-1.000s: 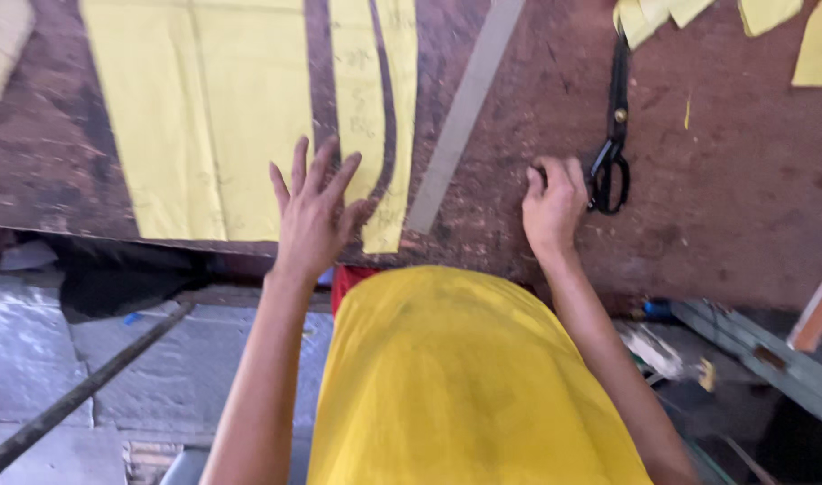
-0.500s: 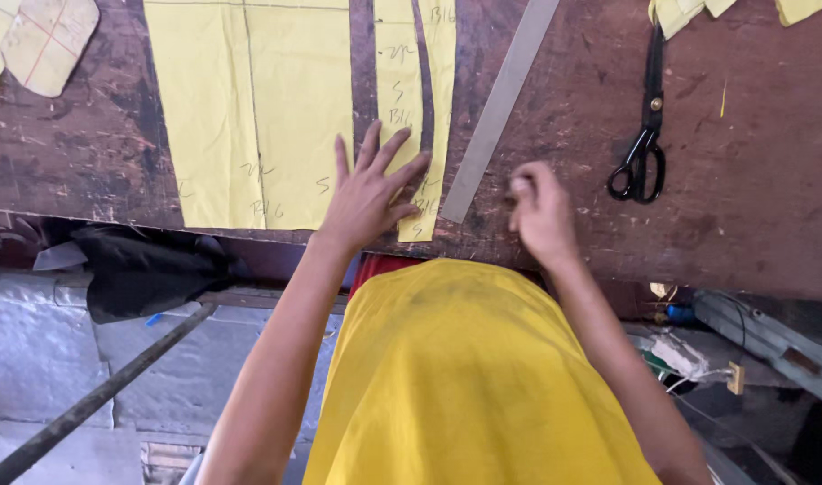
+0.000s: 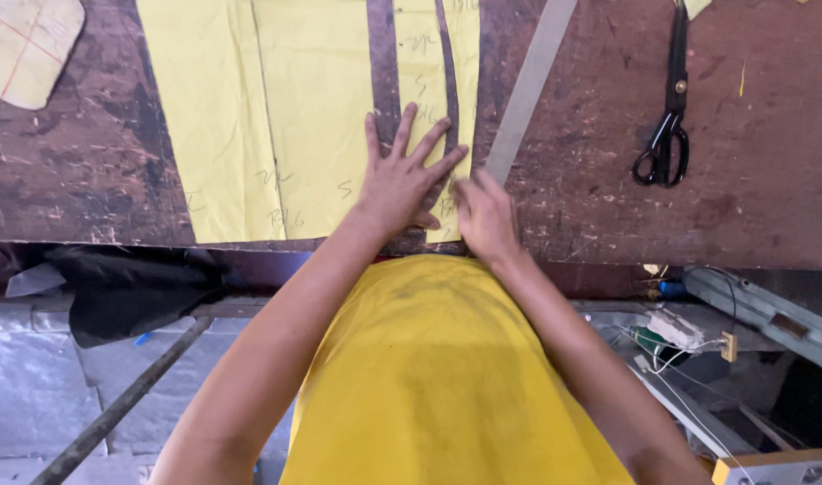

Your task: The person aligns a yellow fabric piece on a wooden table, uses a metal ruler to check straight edges, and cuts along marked lines with large scissors. The person folds the fabric, cuts curved and straight sections, and arranges the cut pieces on the table.

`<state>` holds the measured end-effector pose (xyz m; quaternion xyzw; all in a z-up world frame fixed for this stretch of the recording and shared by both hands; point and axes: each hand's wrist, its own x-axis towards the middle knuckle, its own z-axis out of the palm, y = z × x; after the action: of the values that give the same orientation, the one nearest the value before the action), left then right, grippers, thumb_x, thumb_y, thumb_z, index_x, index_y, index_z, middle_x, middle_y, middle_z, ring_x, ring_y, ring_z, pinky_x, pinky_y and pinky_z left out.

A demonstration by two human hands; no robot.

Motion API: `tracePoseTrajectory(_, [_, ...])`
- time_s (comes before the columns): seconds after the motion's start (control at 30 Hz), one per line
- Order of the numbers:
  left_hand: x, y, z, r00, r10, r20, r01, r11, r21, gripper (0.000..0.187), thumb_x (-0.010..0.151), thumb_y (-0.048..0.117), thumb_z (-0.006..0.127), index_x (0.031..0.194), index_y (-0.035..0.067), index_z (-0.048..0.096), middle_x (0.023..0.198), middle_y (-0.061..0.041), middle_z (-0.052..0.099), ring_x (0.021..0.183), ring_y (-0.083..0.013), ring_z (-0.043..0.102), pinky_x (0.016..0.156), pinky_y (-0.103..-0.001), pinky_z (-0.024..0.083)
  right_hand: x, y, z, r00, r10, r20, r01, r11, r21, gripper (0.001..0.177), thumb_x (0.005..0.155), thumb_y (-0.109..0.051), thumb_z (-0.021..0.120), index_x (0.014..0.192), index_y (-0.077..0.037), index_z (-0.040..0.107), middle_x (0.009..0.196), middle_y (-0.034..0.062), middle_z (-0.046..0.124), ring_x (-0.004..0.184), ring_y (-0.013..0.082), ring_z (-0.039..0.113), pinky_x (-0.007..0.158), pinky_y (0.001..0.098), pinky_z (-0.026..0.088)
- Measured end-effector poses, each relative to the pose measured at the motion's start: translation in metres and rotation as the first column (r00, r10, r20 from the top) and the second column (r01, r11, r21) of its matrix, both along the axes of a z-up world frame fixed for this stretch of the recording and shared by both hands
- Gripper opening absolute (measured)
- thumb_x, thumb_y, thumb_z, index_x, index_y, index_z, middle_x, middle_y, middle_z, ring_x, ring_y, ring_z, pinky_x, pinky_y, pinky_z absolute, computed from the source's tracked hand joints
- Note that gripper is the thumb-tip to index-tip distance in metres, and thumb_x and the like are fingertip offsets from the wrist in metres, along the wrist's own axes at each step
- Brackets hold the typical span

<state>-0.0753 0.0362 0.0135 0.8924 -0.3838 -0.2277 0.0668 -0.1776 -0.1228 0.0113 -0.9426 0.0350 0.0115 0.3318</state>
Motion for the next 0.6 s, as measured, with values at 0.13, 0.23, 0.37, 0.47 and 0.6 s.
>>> tracePoseTrajectory(0.13, [-0.007, 0.001, -0.003, 1.000, -0.013, 0.023, 0.013, 1.000, 0.001, 0.130, 0.050, 0.060, 0.092, 0.161, 0.043, 0.027, 0.172, -0.001, 0.011, 0.156, -0.0437, -0.002, 0.111, -0.085, 0.002, -0.024, 0.002, 0.001, 0.997, 0.073, 0.004, -0.073, 0.997, 0.000, 0.009, 0.091, -0.001, 0.066, 0.097, -0.004, 0.071, 0.092, 0.0123, 0.064, 0.079, 0.0315, 0.068, 0.070, 0.0412, 0.056])
tracePoseTrajectory(0.23, [-0.002, -0.002, -0.004, 1.000, -0.010, 0.004, 0.010, 1.000, 0.011, 0.130, 0.049, 0.060, 0.092, 0.160, 0.042, 0.027, 0.172, -0.001, 0.010, 0.155, -0.0437, -0.003, 0.110, -0.085, 0.002, -0.011, 0.002, -0.006, 0.997, -0.043, 0.064, 0.041, 0.999, 0.034, 0.009, 0.094, -0.001, 0.065, 0.098, -0.004, 0.072, 0.092, 0.0120, 0.065, 0.079, 0.0292, 0.069, 0.069, 0.0404, 0.056])
tracePoseTrajectory(0.37, [-0.007, 0.001, 0.001, 0.999, 0.011, -0.041, -0.012, 1.000, -0.008, 0.126, 0.051, 0.059, 0.092, 0.159, 0.041, 0.029, 0.172, -0.001, 0.011, 0.155, -0.0441, -0.002, 0.111, -0.085, 0.001, -0.019, 0.014, 0.005, 0.995, 0.079, 0.056, -0.079, 0.997, -0.006, 0.004, 0.089, -0.001, 0.068, 0.092, -0.001, 0.071, 0.087, 0.0162, 0.063, 0.078, 0.0322, 0.067, 0.066, 0.0432, 0.055])
tracePoseTrajectory(0.47, [0.009, -0.005, 0.002, 1.000, 0.011, -0.012, -0.011, 0.999, -0.038, 0.125, 0.051, 0.058, 0.093, 0.158, 0.042, 0.031, 0.171, -0.001, 0.013, 0.155, -0.0442, 0.000, 0.111, -0.086, 0.001, -0.009, 0.006, 0.006, 0.991, 0.109, 0.073, -0.108, 0.994, -0.018, 0.007, 0.088, 0.000, 0.066, 0.088, -0.003, 0.071, 0.086, 0.0153, 0.064, 0.076, 0.0300, 0.068, 0.065, 0.0415, 0.056])
tracePoseTrajectory(0.6, [-0.014, 0.004, -0.004, 1.000, -0.002, 0.026, 0.004, 0.998, -0.067, 0.129, 0.050, 0.056, 0.093, 0.162, 0.039, 0.031, 0.173, -0.002, 0.015, 0.156, -0.0447, 0.002, 0.110, -0.085, 0.002, -0.029, 0.005, -0.005, 0.994, -0.042, 0.103, 0.039, 0.999, 0.025, 0.006, 0.092, -0.001, 0.068, 0.097, -0.001, 0.072, 0.091, 0.0156, 0.066, 0.082, 0.0313, 0.067, 0.071, 0.0419, 0.056])
